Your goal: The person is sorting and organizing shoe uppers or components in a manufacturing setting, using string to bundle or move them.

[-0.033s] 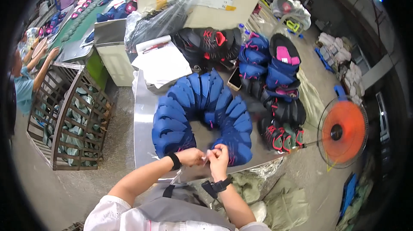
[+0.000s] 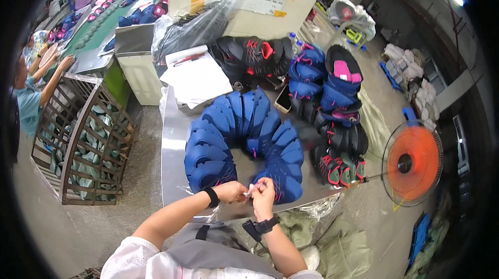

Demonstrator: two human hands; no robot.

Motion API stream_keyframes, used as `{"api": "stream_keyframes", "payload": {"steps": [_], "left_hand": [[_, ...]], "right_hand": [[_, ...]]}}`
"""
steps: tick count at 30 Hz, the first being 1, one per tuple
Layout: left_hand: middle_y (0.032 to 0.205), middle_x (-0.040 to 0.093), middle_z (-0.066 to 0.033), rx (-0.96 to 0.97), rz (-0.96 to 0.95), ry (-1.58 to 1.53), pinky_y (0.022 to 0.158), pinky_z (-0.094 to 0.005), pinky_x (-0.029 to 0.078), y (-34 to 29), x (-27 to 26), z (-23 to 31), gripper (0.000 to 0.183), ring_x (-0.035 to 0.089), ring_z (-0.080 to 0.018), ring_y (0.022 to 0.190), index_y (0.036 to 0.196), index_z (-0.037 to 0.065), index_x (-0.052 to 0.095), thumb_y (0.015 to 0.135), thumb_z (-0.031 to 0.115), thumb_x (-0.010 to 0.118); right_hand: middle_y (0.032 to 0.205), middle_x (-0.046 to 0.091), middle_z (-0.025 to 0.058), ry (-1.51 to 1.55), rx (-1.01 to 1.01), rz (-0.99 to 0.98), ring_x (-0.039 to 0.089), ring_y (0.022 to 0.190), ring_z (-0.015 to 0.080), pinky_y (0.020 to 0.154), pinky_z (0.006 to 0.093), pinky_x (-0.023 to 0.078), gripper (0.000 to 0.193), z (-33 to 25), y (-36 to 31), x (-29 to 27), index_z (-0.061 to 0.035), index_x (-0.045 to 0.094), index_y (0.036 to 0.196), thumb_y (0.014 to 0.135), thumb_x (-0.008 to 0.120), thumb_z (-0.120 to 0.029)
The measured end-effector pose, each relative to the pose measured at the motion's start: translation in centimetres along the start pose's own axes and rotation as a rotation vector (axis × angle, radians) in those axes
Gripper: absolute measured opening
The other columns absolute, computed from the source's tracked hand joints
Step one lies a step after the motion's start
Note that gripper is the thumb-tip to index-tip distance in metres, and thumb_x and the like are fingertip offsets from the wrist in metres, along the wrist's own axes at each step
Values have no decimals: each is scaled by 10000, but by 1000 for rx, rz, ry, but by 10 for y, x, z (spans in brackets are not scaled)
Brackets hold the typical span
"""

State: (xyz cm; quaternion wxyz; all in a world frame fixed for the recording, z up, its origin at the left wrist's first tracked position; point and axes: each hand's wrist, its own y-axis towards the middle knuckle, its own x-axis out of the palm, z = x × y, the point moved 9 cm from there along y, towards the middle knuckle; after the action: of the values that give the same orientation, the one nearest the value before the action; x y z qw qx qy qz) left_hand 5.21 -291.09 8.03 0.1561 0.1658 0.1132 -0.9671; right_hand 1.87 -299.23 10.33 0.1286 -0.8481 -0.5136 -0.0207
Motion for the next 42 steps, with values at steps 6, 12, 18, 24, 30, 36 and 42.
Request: {"api": "stream_keyframes", "payload": {"steps": [6,12,18,24,30,36,42], "left_hand": [[642,590,-128,-86,340,303,547,-358,455,-11,-19,-35,160,572,-277,559,854,102,638,805,246,587],[692,605,-146,-12,236,163,587,-381,461,-16,-28,-12,113,592,-306,650,840,69,627,756,134,591],[898,629,-109,180,508,181,709,-362,491,-59,-39,26,252,606,-292,792,914,91,633,684,17,560],[890,627,-87,77,470,323,701,-350,496,-87,-32,0,282,609,-271,800,947,110,618,701,5,528],[905,608,-66,210,436,281,678,-336,501,-73,-23,23,284,603,-258,797,914,93,621,680,-28,516],[888,613,-80,11,362,331,650,-350,492,-71,-36,-2,284,601,-274,784,962,88,593,689,20,554],[878,583,-71,38,-15,745,563,-375,481,-56,-4,-10,157,603,-267,680,918,111,578,781,156,517]], "right_hand": [[624,478,49,398,-272,-32,443,490,108,420,198,355,226,-130,-24,-24,-97,420,816,762,589,42],[863,554,119,279,-78,-262,582,612,195,416,221,428,140,-116,-38,13,-39,425,1013,879,465,-56],[1028,581,164,-740,-197,-334,630,627,283,458,327,466,296,-2,-28,37,-4,493,1089,805,411,-22],[688,613,115,-1187,-395,-383,607,613,303,534,397,482,290,19,-35,13,-109,532,1051,767,575,-149],[694,608,119,-1417,-428,-446,599,594,309,520,408,482,544,7,-29,33,-229,355,1314,798,514,-168],[723,604,58,-1326,-653,-223,582,593,247,518,358,442,44,-15,-11,7,-144,580,763,739,546,-160],[827,575,11,-1536,-804,-328,505,918,174,793,348,370,171,-31,3,-63,-101,606,694,750,576,-259]]}}
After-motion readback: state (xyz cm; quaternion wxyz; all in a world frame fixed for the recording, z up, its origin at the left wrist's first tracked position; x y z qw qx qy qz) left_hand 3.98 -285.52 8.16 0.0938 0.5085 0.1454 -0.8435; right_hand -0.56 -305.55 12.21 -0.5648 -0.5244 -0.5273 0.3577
